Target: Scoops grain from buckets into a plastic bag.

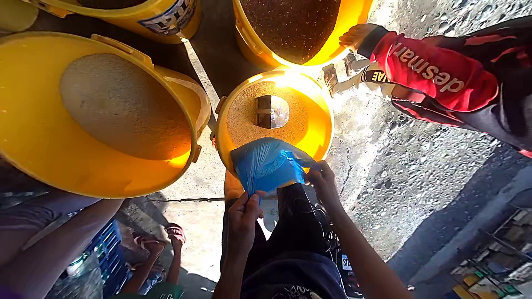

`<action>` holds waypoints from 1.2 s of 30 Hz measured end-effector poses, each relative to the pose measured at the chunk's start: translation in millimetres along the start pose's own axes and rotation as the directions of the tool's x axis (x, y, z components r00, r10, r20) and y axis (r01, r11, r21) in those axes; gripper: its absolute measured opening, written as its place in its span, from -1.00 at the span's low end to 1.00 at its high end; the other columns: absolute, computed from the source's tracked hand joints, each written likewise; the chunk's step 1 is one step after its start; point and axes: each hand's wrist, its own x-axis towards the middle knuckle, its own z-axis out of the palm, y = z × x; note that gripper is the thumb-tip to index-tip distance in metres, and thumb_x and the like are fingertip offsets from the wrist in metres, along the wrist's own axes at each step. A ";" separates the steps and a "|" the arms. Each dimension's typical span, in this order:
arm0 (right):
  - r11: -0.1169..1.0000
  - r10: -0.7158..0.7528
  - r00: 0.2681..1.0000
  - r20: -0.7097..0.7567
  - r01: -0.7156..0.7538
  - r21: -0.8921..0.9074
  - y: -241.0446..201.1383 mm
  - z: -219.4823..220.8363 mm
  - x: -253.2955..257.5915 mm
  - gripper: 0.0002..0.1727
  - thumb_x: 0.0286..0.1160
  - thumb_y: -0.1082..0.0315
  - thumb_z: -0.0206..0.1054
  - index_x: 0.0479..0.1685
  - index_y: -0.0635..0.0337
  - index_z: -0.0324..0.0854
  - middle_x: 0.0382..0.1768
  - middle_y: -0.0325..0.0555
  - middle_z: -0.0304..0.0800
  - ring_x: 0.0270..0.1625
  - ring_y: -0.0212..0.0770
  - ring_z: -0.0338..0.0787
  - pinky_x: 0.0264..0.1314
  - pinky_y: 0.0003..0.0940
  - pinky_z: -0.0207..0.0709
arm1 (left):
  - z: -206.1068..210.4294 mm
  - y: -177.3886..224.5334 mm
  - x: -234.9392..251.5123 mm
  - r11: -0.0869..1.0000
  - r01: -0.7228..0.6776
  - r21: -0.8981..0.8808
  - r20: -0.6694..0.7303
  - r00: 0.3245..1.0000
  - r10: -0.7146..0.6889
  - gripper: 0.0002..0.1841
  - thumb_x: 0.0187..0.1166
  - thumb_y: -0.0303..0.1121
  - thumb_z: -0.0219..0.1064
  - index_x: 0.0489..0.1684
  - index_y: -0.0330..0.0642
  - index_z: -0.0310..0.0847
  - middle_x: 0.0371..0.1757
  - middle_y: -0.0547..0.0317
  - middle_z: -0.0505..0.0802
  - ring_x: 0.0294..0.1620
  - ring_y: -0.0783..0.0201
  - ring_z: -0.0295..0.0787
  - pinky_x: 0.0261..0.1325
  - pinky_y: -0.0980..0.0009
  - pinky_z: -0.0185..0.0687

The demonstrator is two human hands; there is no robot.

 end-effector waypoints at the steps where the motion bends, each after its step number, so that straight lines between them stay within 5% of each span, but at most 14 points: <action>1: 0.984 0.025 0.999 0.027 -0.020 -0.178 -4.7 -3.5 -2.6 -0.65 0.53 0.39 0.24 0.24 0.29 0.38 -0.43 -0.21 0.74 -0.54 -0.42 0.68 -0.47 -0.47 0.61 | -0.5 -0.1 -1.1 1.000 0.005 -0.014 -0.010 1.000 -0.005 -0.70 0.73 -0.35 0.04 -0.08 -0.18 0.76 -0.71 0.49 0.48 -0.70 0.53 0.40 -0.52 0.59 0.49; 2: 0.936 0.051 0.997 0.059 -0.027 -0.352 -9.4 -8.8 -3.5 -0.42 0.49 0.39 0.29 0.51 0.36 0.29 -0.26 -0.07 0.80 -0.45 -0.34 0.72 -0.43 -0.41 0.64 | -1.0 -0.2 -3.2 1.000 0.009 -0.013 -0.016 1.000 -0.009 -0.70 0.72 -0.36 0.04 -0.08 -0.19 0.76 -0.71 0.49 0.49 -0.71 0.54 0.40 -0.52 0.59 0.49; 4: 0.785 0.062 0.987 0.145 0.042 -0.618 -24.0 -22.9 3.6 -0.14 0.46 0.25 0.41 0.76 0.38 0.13 0.17 0.17 0.78 0.06 -0.06 0.83 0.07 -0.12 0.74 | -1.4 0.4 -9.3 0.999 0.011 0.036 -0.004 1.000 -0.011 -0.70 0.72 -0.37 0.04 -0.06 -0.20 0.76 -0.67 0.48 0.55 -0.69 0.55 0.44 -0.51 0.62 0.48; 6: 0.669 -0.042 0.980 0.195 0.172 -0.723 -47.2 -25.2 32.8 -0.23 0.50 0.13 0.41 0.65 0.38 0.34 0.41 0.29 0.62 0.41 0.11 0.68 0.38 0.01 0.62 | -1.4 1.0 -10.8 0.991 -0.016 0.135 0.038 0.999 0.011 -0.72 0.73 -0.35 0.08 -0.06 -0.20 0.76 -0.60 0.48 0.62 -0.67 0.60 0.42 -0.54 0.67 0.42; 9: 0.554 -0.280 0.925 0.257 0.374 -0.743 -64.5 21.7 86.7 -0.66 0.60 0.37 0.29 0.24 0.38 0.68 0.33 0.30 0.66 0.38 0.19 0.67 0.42 0.04 0.59 | -0.9 -0.3 -21.3 0.961 -0.044 0.274 0.130 0.991 0.008 -0.70 0.73 -0.27 0.10 -0.12 -0.17 0.77 -0.60 0.51 0.62 -0.68 0.66 0.39 -0.58 0.72 0.35; 11: 0.459 -0.360 0.804 0.473 0.594 -0.661 -49.2 83.9 135.7 -0.77 0.59 0.44 0.28 0.07 0.31 0.77 0.22 0.18 0.74 0.35 0.13 0.70 0.44 0.00 0.59 | -1.0 -1.4 -22.0 0.945 -0.058 0.321 0.138 0.990 0.014 -0.69 0.75 -0.21 0.12 -0.15 -0.13 0.79 -0.64 0.50 0.58 -0.70 0.65 0.39 -0.62 0.71 0.35; 13: 0.291 -0.203 0.690 0.694 0.720 -0.631 -21.2 144.2 188.9 -0.76 0.63 0.35 0.23 0.00 0.24 0.78 0.18 0.10 0.76 0.37 0.14 0.69 0.40 0.06 0.60 | -3.0 -3.1 -26.8 0.944 -0.050 0.327 0.116 0.993 0.013 -0.67 0.76 -0.16 0.13 -0.18 -0.11 0.80 -0.67 0.49 0.55 -0.72 0.63 0.37 -0.64 0.68 0.33; 15: 0.114 0.103 0.691 0.715 0.706 -0.699 8.4 181.7 233.0 -0.77 0.59 0.34 0.25 -0.05 0.29 0.75 0.15 0.20 0.72 0.28 0.28 0.69 0.20 0.21 0.63 | -6.3 -1.3 -30.5 0.946 -0.051 0.321 0.091 0.996 0.023 -0.68 0.75 -0.17 0.15 -0.19 -0.13 0.80 -0.69 0.48 0.54 -0.74 0.64 0.35 -0.65 0.69 0.31; 17: -0.030 0.375 0.808 0.455 0.501 -0.865 32.8 191.1 261.2 -0.72 0.56 0.38 0.31 0.05 0.45 0.71 0.27 0.41 0.65 0.34 0.44 0.63 0.18 0.40 0.56 | -5.6 2.2 -34.3 0.946 -0.049 0.322 0.085 0.996 0.022 -0.69 0.73 -0.24 0.14 -0.18 -0.16 0.81 -0.72 0.47 0.51 -0.76 0.65 0.31 -0.67 0.69 0.27; 19: -0.114 0.488 0.849 0.201 0.291 -0.950 42.8 183.3 270.6 -0.67 0.64 0.45 0.20 0.24 0.47 0.64 0.35 0.43 0.64 0.41 0.45 0.63 0.27 0.43 0.53 | -5.8 2.3 -35.7 0.953 -0.032 0.302 0.106 0.994 -0.001 -0.70 0.74 -0.29 0.13 -0.17 -0.21 0.81 -0.72 0.43 0.51 -0.76 0.61 0.29 -0.67 0.65 0.26; 25: -0.068 0.421 0.904 0.066 0.104 -0.992 52.6 115.4 239.4 -0.66 0.59 0.21 0.31 0.13 0.30 0.72 0.12 0.36 0.78 0.23 0.43 0.75 0.13 0.51 0.55 | -21.7 -9.4 -37.4 0.974 -0.047 0.223 0.173 0.985 0.008 -0.68 0.75 -0.27 0.12 -0.16 -0.20 0.81 -0.72 0.36 0.52 -0.76 0.52 0.31 -0.65 0.54 0.30; 28: -0.022 0.441 0.896 0.045 0.061 -0.998 71.1 117.0 219.9 -0.64 0.62 0.08 0.30 0.12 0.17 0.69 0.04 0.27 0.82 0.18 0.35 0.79 0.11 0.42 0.57 | -23.3 -8.2 -37.4 0.973 -0.050 0.226 0.206 0.979 0.003 -0.70 0.76 -0.30 0.11 -0.18 -0.23 0.79 -0.75 0.33 0.48 -0.79 0.47 0.29 -0.68 0.50 0.27; 32: 0.066 0.381 0.913 0.148 0.133 -0.989 101.2 143.5 237.5 -0.60 0.65 0.01 0.30 0.17 0.15 0.67 0.00 0.27 0.83 0.14 0.35 0.81 0.09 0.41 0.59 | -28.2 -8.3 -34.5 0.962 -0.030 0.270 0.201 0.979 -0.026 -0.71 0.74 -0.37 0.13 -0.15 -0.30 0.81 -0.74 0.27 0.52 -0.78 0.45 0.31 -0.66 0.49 0.28; 36: 0.112 0.390 0.893 0.226 0.198 -0.974 94.5 112.2 223.8 -0.56 0.68 -0.02 0.27 0.23 0.15 0.63 -0.01 0.29 0.83 0.14 0.37 0.80 0.11 0.42 0.59 | -22.9 -9.0 -36.2 0.946 -0.035 0.321 0.177 0.984 -0.024 -0.70 0.75 -0.35 0.12 -0.15 -0.26 0.82 -0.72 0.33 0.52 -0.75 0.50 0.30 -0.65 0.54 0.27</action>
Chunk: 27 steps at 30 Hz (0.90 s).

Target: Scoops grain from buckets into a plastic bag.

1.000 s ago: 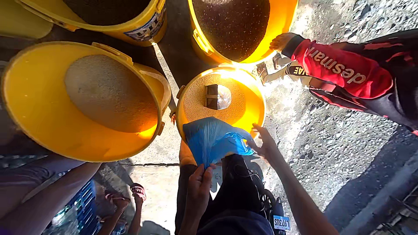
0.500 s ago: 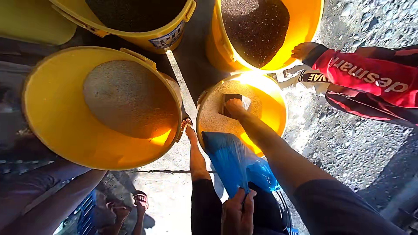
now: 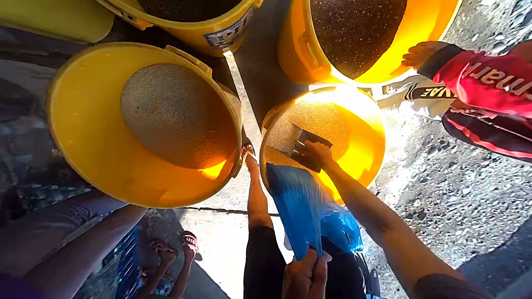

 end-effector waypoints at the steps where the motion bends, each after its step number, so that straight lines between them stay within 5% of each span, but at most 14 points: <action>1: 1.000 -0.015 1.000 0.001 0.015 -0.004 14.4 -5.4 -14.6 -0.56 0.68 -0.01 0.27 0.25 0.15 0.63 0.00 0.30 0.82 0.15 0.39 0.80 0.12 0.42 0.58 | 5.0 0.0 1.3 1.000 -0.010 -0.001 -0.003 1.000 0.010 -0.69 0.76 -0.32 0.11 -0.16 -0.23 0.81 -0.72 0.35 0.50 -0.75 0.53 0.28 -0.66 0.56 0.25; 6: 0.979 -0.183 0.971 -0.154 0.195 0.063 82.5 -4.4 -72.0 -0.52 0.56 0.02 0.35 0.30 0.13 0.70 -0.02 0.30 0.86 0.12 0.38 0.82 0.18 0.42 0.56 | 19.8 9.1 0.2 1.000 0.006 0.001 0.007 1.000 -0.006 -0.70 0.75 -0.31 0.11 -0.19 -0.22 0.79 -0.72 0.39 0.49 -0.75 0.56 0.28 -0.65 0.59 0.25; 10: 0.892 -0.380 0.842 -0.384 0.443 0.089 91.1 1.2 -38.0 -0.65 0.49 0.08 0.34 -0.04 0.18 0.75 -0.25 0.22 0.87 -0.12 0.32 0.87 -0.08 0.41 0.61 | 37.0 25.6 2.6 0.998 0.053 -0.033 0.040 0.998 -0.051 -0.75 0.70 -0.48 0.12 -0.13 -0.36 0.78 -0.65 0.34 0.59 -0.69 0.59 0.36 -0.57 0.62 0.33; 12: 0.871 -0.393 0.815 -0.425 0.478 0.111 98.7 9.7 -35.7 -0.64 0.49 0.06 0.35 -0.06 0.18 0.78 -0.27 0.20 0.87 -0.15 0.30 0.88 -0.11 0.40 0.62 | 36.5 25.6 -5.3 0.998 0.060 -0.029 -0.021 0.998 -0.061 -0.74 0.69 -0.49 0.10 -0.13 -0.36 0.77 -0.64 0.37 0.60 -0.66 0.63 0.40 -0.53 0.65 0.37; 17: 0.972 -0.179 0.974 -0.140 0.197 0.129 97.2 -15.6 -55.7 -0.55 0.61 0.06 0.29 0.36 0.07 0.69 0.11 0.28 0.83 0.21 0.38 0.79 0.23 0.45 0.53 | 47.8 18.9 -1.8 0.994 0.057 -0.096 -0.036 0.997 -0.061 -0.73 0.73 -0.45 0.09 -0.11 -0.27 0.78 -0.64 0.46 0.56 -0.65 0.64 0.40 -0.51 0.66 0.39; 20: 0.989 -0.124 0.992 -0.022 0.126 0.081 79.4 -16.6 -27.2 -0.55 0.67 0.12 0.26 0.45 0.07 0.61 0.20 0.31 0.79 0.30 0.39 0.74 0.26 0.46 0.51 | 55.6 15.2 6.1 0.984 0.078 -0.161 -0.090 0.992 -0.093 -0.72 0.72 -0.44 0.07 -0.11 -0.20 0.79 -0.66 0.49 0.53 -0.68 0.61 0.37 -0.54 0.65 0.38; 24: 0.910 -0.350 0.918 -0.185 0.381 0.166 62.0 8.6 11.0 -0.58 0.68 0.27 0.26 0.48 0.09 0.61 0.35 0.22 0.67 0.44 0.27 0.64 0.42 0.26 0.53 | 56.5 5.4 6.1 0.973 0.044 -0.226 -0.186 0.979 -0.087 -0.72 0.73 -0.38 0.09 -0.11 -0.19 0.79 -0.65 0.44 0.56 -0.66 0.56 0.43 -0.47 0.60 0.49; 27: 0.724 -0.337 0.863 -0.377 0.493 0.482 66.5 -5.0 -52.0 -0.64 0.73 0.30 0.24 0.37 0.26 0.65 0.26 0.22 0.72 0.26 0.13 0.77 0.36 0.10 0.63 | 62.1 3.9 2.9 0.964 0.011 -0.266 -0.189 0.980 -0.063 -0.72 0.76 -0.31 0.11 -0.10 -0.16 0.79 -0.67 0.44 0.53 -0.67 0.54 0.43 -0.47 0.59 0.51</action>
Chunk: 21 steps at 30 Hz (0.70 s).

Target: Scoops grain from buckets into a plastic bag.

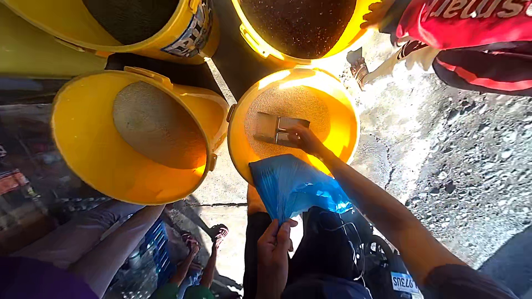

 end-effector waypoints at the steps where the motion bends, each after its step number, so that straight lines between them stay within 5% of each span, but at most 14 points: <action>1: 0.992 0.038 0.998 -0.059 -0.031 0.121 -13.7 -17.2 -27.7 -0.63 0.76 0.28 0.22 0.37 0.30 0.63 0.28 0.22 0.73 0.28 0.09 0.78 0.39 0.06 0.62 | 1.8 0.6 -0.8 1.000 -0.003 -0.005 0.007 1.000 0.003 -0.72 0.76 -0.30 0.10 -0.10 -0.15 0.79 -0.67 0.46 0.52 -0.67 0.55 0.43 -0.48 0.60 0.51; 5: 0.971 0.205 0.947 -0.246 -0.166 0.172 -56.5 -56.8 -155.6 -0.37 0.68 -0.06 0.21 0.52 0.24 0.50 0.47 0.15 0.56 0.43 -0.01 0.64 0.38 -0.02 0.61 | 0.8 7.2 -4.9 1.000 -0.009 -0.016 0.028 1.000 0.009 -0.71 0.75 -0.35 0.07 -0.10 -0.18 0.77 -0.65 0.46 0.54 -0.66 0.55 0.42 -0.50 0.61 0.47; 8: 0.894 0.420 0.896 -0.142 -0.436 -0.108 -93.5 -38.9 -213.4 0.15 0.27 -0.36 0.46 0.75 0.29 0.20 0.62 0.34 0.38 0.57 0.30 0.50 0.47 0.30 0.49 | -1.4 11.8 -10.3 1.000 -0.003 -0.029 0.047 0.999 0.004 -0.72 0.76 -0.38 0.06 -0.08 -0.21 0.76 -0.63 0.45 0.55 -0.66 0.55 0.41 -0.52 0.62 0.43; 10: 0.787 0.583 0.808 -0.089 -0.588 -0.185 -95.2 -29.8 -211.0 -0.08 0.40 -0.09 0.48 0.68 0.31 0.30 0.45 0.33 0.60 0.44 0.30 0.66 0.45 0.31 0.51 | 1.3 12.0 -1.1 0.999 -0.027 -0.030 0.048 0.998 0.028 -0.72 0.74 -0.40 0.06 -0.08 -0.21 0.76 -0.63 0.46 0.56 -0.66 0.56 0.43 -0.51 0.64 0.44; 12: 0.748 0.658 0.732 -0.175 -0.663 0.036 -90.6 -28.6 -222.1 -0.52 0.53 0.28 0.42 0.36 0.36 0.58 0.09 0.28 0.81 0.16 0.16 0.80 0.30 0.18 0.60 | -1.3 12.5 -7.0 0.999 -0.012 -0.036 0.056 0.998 0.014 -0.73 0.74 -0.41 0.06 -0.04 -0.23 0.75 -0.58 0.47 0.59 -0.63 0.57 0.44 -0.50 0.64 0.47; 14: 0.792 0.605 0.742 -0.290 -0.521 0.318 -91.0 -28.9 -232.8 -0.77 0.50 0.42 0.35 0.05 0.33 0.69 -0.16 0.02 0.83 -0.07 -0.19 0.81 0.10 -0.15 0.69 | -5.4 12.3 -10.6 0.999 0.006 -0.037 0.066 0.998 -0.004 -0.72 0.75 -0.44 0.06 0.05 -0.29 0.74 -0.53 0.44 0.62 -0.61 0.57 0.43 -0.51 0.64 0.42; 18: 0.797 0.375 0.884 -0.281 -0.153 0.584 -128.8 -11.0 -229.9 -0.87 0.57 0.48 0.22 -0.05 0.22 0.64 -0.29 -0.26 0.86 -0.24 -0.43 0.81 -0.06 -0.45 0.70 | -7.1 12.8 -6.9 0.999 -0.047 -0.013 0.129 0.990 0.048 -0.72 0.74 -0.44 0.07 0.13 -0.32 0.70 -0.44 0.41 0.65 -0.52 0.57 0.50 -0.45 0.65 0.47; 21: 0.735 0.377 0.891 -0.252 -0.122 0.666 -181.7 16.4 -234.1 -0.81 0.64 0.43 0.17 0.03 0.31 0.61 -0.30 -0.20 0.79 -0.27 -0.38 0.76 -0.12 -0.44 0.69 | -11.8 8.5 -6.9 0.998 -0.053 0.029 0.184 0.982 0.047 -0.68 0.75 -0.35 0.08 0.21 -0.33 0.68 0.10 0.14 0.79 -0.01 0.41 0.72 0.03 0.48 0.69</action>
